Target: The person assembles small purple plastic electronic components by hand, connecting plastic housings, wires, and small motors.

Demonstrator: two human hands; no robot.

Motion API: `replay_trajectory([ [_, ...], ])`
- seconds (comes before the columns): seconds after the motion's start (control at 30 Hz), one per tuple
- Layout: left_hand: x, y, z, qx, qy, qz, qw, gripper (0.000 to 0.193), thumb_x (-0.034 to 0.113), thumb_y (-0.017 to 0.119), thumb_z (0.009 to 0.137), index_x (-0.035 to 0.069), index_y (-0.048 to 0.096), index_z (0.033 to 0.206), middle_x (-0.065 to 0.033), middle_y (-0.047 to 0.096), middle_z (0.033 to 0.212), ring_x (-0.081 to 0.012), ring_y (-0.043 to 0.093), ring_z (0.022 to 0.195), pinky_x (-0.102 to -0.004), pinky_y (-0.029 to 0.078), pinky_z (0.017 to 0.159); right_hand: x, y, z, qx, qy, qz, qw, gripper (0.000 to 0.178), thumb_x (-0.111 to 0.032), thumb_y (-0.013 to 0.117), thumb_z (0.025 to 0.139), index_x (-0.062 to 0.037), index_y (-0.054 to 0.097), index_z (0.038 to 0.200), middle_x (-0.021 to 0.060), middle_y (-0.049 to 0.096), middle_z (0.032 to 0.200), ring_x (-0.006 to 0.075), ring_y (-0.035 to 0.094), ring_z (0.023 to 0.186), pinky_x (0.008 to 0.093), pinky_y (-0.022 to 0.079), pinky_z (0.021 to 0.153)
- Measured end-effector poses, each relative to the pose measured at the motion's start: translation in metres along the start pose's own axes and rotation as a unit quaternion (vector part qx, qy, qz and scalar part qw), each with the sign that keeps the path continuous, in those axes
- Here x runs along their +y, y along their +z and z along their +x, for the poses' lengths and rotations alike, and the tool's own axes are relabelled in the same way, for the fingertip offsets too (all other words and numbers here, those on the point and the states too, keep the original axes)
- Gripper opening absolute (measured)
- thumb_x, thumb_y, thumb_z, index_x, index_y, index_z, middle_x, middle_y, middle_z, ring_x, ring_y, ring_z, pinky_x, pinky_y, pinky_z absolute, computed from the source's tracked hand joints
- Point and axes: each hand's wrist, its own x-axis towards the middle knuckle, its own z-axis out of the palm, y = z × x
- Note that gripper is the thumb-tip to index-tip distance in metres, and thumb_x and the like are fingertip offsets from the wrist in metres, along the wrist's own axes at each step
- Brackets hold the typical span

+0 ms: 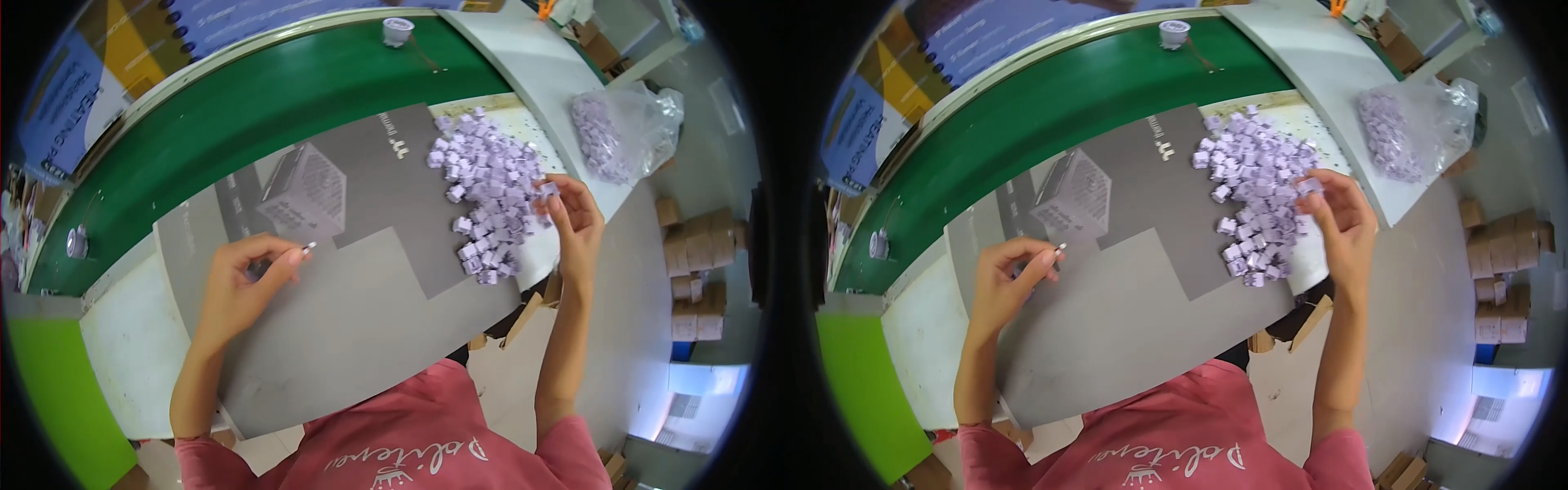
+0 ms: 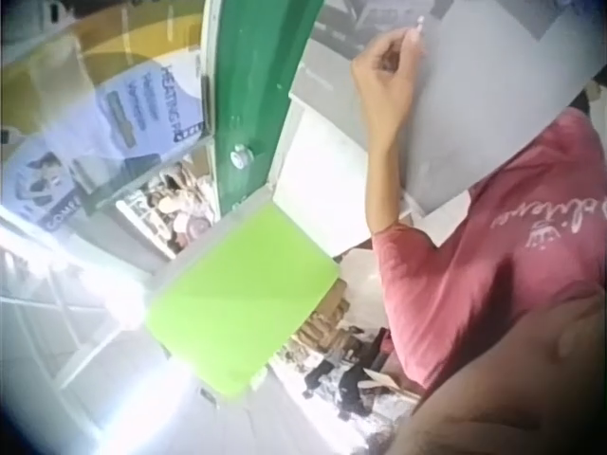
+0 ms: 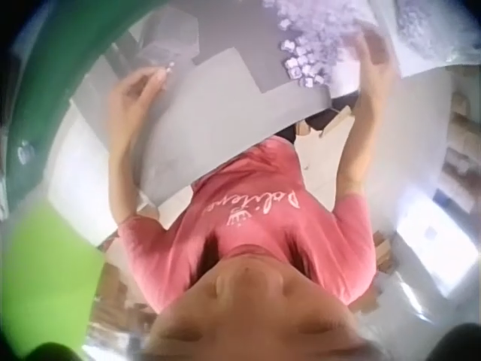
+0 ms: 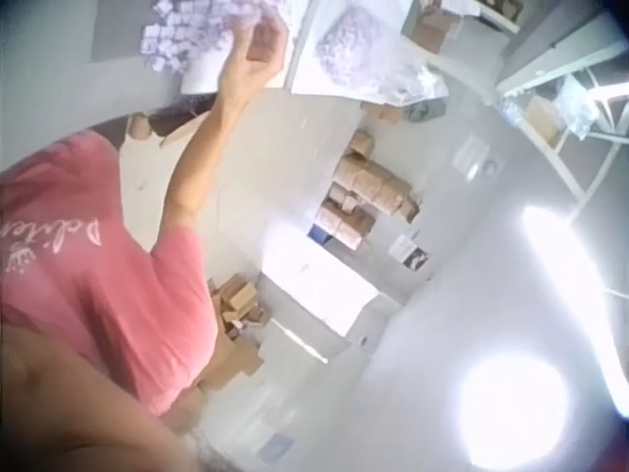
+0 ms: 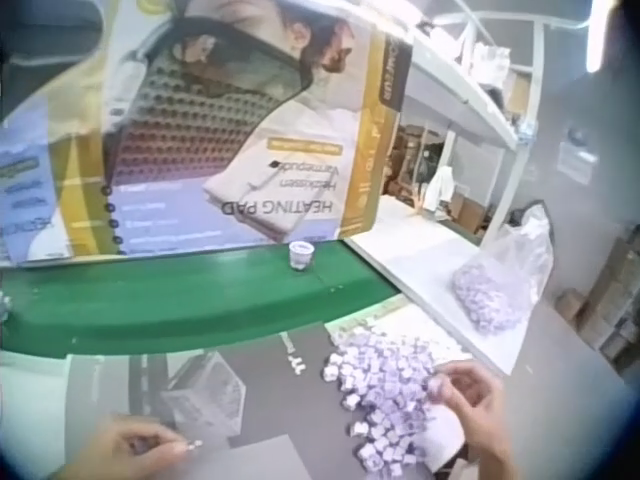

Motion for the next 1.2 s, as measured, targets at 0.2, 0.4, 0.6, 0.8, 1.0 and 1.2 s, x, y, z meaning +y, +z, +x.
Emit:
replay_trajectory([
  [0.2, -0.002, 0.011, 0.005, 0.029, 0.028, -0.039, 0.998, 0.014, 0.011, 0.071, 0.091, -0.002, 0.073, 0.094, -0.0047, 0.071, 0.078, -0.0081, 0.062, 0.070, -0.0238, 0.048, 0.067, -0.028, 0.127, -0.030, -0.183, 0.110, 0.257, 0.943, 0.022, -0.020, 0.044, 0.107, -0.0028, 0.052, 0.116, 0.0066, 0.057, 0.085, 0.0114, 0.055, 0.065, 0.0262, 0.047, 0.059],
  [0.4, 0.000, 0.010, 0.003, 0.016, 0.006, -0.074, 0.997, 0.015, 0.011, 0.071, 0.090, -0.003, 0.073, 0.092, -0.0046, 0.070, 0.077, -0.0080, 0.063, 0.069, -0.0249, 0.049, 0.066, -0.022, 0.179, -0.040, -0.271, 0.121, 0.261, 0.919, 0.027, -0.022, 0.046, 0.107, -0.0006, 0.060, 0.117, 0.0028, 0.058, 0.085, 0.0065, 0.054, 0.067, 0.0216, 0.046, 0.061],
  [0.6, -0.003, 0.000, 0.005, -0.045, 0.002, -0.105, 0.993, 0.020, 0.017, 0.068, 0.094, -0.002, 0.073, 0.094, -0.0060, 0.072, 0.085, -0.0101, 0.064, 0.071, -0.0247, 0.049, 0.068, -0.016, 0.186, -0.046, -0.267, 0.057, 0.261, 0.926, 0.025, -0.015, 0.053, 0.104, 0.0013, 0.059, 0.122, 0.0059, 0.063, 0.090, 0.0082, 0.058, 0.072, 0.0216, 0.048, 0.063],
  [0.8, -0.003, -0.002, 0.004, -0.062, 0.002, -0.114, 0.992, 0.017, 0.014, 0.068, 0.094, -0.002, 0.073, 0.094, -0.0070, 0.072, 0.086, -0.0108, 0.065, 0.071, -0.0251, 0.051, 0.066, -0.015, 0.192, -0.045, -0.275, 0.013, 0.232, 0.933, 0.025, -0.014, 0.056, 0.102, 0.0022, 0.061, 0.121, 0.0056, 0.063, 0.089, 0.0084, 0.058, 0.072, 0.0219, 0.048, 0.063],
  [1.0, -0.004, -0.002, 0.006, -0.079, -0.003, -0.152, 0.985, 0.016, 0.013, 0.069, 0.094, -0.002, 0.073, 0.094, -0.0078, 0.072, 0.086, -0.0114, 0.065, 0.070, -0.0247, 0.051, 0.064, -0.016, 0.191, -0.045, -0.259, -0.029, 0.172, 0.950, 0.027, -0.011, 0.066, 0.095, 0.0017, 0.066, 0.119, 0.0046, 0.064, 0.087, 0.0093, 0.057, 0.071, 0.0230, 0.049, 0.062],
  [1.2, -0.003, -0.003, 0.006, -0.086, 0.007, -0.121, 0.989, 0.015, 0.012, 0.068, 0.094, -0.002, 0.072, 0.093, -0.0060, 0.071, 0.082, -0.0114, 0.065, 0.070, -0.0245, 0.050, 0.064, -0.020, 0.185, -0.033, -0.263, -0.190, 0.020, 0.946, 0.032, -0.004, 0.077, 0.081, -0.0011, 0.070, 0.113, 0.0084, 0.067, 0.083, 0.0133, 0.059, 0.068, 0.0237, 0.050, 0.060],
])
